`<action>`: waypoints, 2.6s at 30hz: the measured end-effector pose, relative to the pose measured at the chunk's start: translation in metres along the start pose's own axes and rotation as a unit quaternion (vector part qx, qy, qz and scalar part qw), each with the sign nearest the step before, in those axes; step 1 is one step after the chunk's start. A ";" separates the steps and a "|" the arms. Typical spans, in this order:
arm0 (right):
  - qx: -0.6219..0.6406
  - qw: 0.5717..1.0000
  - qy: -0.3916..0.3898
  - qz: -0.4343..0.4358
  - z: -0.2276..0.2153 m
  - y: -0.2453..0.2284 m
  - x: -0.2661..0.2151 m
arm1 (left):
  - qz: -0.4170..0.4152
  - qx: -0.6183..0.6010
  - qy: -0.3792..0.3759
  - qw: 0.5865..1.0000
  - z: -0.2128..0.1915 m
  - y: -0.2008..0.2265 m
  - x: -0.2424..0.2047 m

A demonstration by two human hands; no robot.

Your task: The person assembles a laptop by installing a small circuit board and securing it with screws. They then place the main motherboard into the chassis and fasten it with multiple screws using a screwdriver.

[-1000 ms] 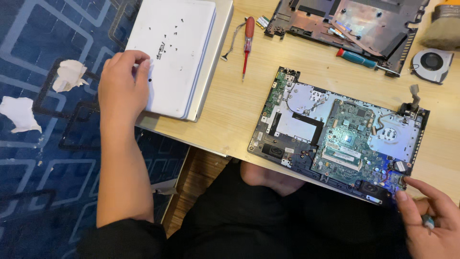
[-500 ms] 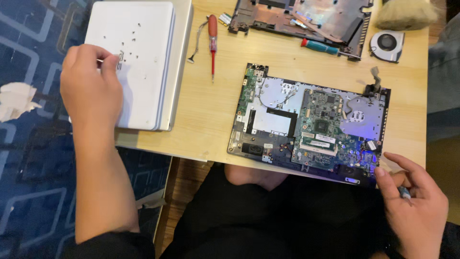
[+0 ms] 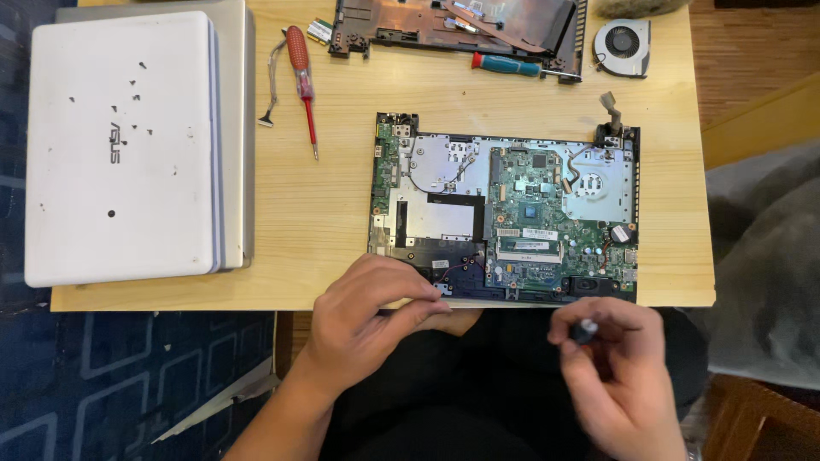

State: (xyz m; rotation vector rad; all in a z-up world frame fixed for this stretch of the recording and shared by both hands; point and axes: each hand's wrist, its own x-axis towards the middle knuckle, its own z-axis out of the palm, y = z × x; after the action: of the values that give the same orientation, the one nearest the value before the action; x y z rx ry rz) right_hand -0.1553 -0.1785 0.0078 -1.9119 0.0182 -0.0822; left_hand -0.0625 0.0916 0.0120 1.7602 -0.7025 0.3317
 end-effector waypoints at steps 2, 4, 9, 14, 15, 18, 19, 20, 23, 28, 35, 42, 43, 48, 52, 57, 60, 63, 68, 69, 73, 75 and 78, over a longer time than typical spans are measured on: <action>-0.057 0.997 -0.033 0.040 0.000 -0.002 0.005 | 0.006 -0.016 0.003 1.000 0.003 0.001 0.000; -0.111 0.989 -0.064 0.076 0.000 -0.009 0.015 | 0.016 -0.027 0.006 1.000 0.005 -0.001 0.004; 0.034 0.999 -0.001 0.042 0.014 -0.010 0.004 | -0.011 -0.044 0.026 0.999 0.006 0.000 0.003; -0.047 0.995 0.054 -0.071 0.015 -0.002 0.004 | -0.060 -0.089 0.047 0.993 0.010 0.000 -0.005; -0.025 0.994 0.076 -0.075 0.017 0.004 0.002 | -0.076 -0.110 0.044 0.990 0.010 0.000 -0.007; -0.035 0.993 0.065 -0.088 0.018 0.000 0.004 | -0.083 -0.152 0.047 0.984 0.012 0.002 -0.009; -0.034 0.993 0.065 -0.088 0.019 0.002 0.004 | -0.083 -0.151 0.047 0.984 0.012 0.002 -0.010; -0.019 0.993 0.065 -0.096 0.020 0.003 0.005 | -0.079 -0.158 0.046 0.983 0.013 0.002 -0.010; -0.006 0.993 0.062 -0.103 0.019 0.003 0.005 | -0.084 -0.174 0.038 0.980 0.012 0.005 -0.010; -0.024 0.994 0.050 -0.098 0.016 0.004 0.007 | -0.087 -0.207 0.026 0.974 0.013 0.009 -0.008; -0.037 0.993 0.026 -0.113 0.015 -0.004 0.012 | -0.069 -0.162 0.018 0.984 0.012 0.009 -0.007; 0.099 0.989 0.104 -0.039 0.024 0.010 0.003 | 0.027 -0.029 -0.039 0.998 0.010 0.015 0.007; 0.097 0.989 0.106 -0.037 0.026 0.005 0.006 | 0.027 -0.032 -0.041 0.998 0.015 0.015 0.005; 0.335 0.930 0.135 -0.064 0.040 -0.007 0.024 | -0.021 -0.087 0.025 0.996 0.032 0.019 0.002; 0.431 0.891 0.127 -0.054 0.046 0.008 0.024 | 0.072 -0.041 -0.004 0.997 0.032 0.016 0.010; 0.435 0.886 0.159 -0.031 0.052 0.013 0.024 | 0.125 -0.002 0.002 0.992 0.031 0.008 0.011; 0.442 0.882 0.159 -0.049 0.056 0.012 0.026 | 0.126 -0.005 0.002 0.992 0.031 0.003 0.012; 0.439 0.883 0.159 -0.048 0.057 0.013 0.027 | 0.124 0.010 0.000 0.992 0.029 0.003 0.014; 0.438 0.883 0.162 -0.035 0.055 0.015 0.028 | 0.131 0.008 -0.010 0.991 0.027 0.002 0.019; 0.441 0.882 0.163 -0.034 0.054 0.015 0.028 | 0.128 0.008 -0.014 0.992 0.027 0.002 0.021; 0.430 0.885 0.174 -0.039 0.050 0.015 0.035 | 0.132 0.025 -0.014 0.991 0.025 -0.002 0.023; 0.395 0.895 0.208 -0.022 0.045 0.015 0.041 | 0.124 0.160 -0.028 0.979 0.023 -0.005 0.023; 0.284 0.916 0.282 -0.021 0.041 0.011 0.057 | 0.063 0.232 -0.086 0.967 0.027 -0.014 0.018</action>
State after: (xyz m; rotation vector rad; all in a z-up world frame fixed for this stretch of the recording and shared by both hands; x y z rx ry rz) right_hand -0.0956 -0.1467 -0.0133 -1.2519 0.3110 -0.6029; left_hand -0.0431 0.0630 0.0031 2.2125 -0.9168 0.4623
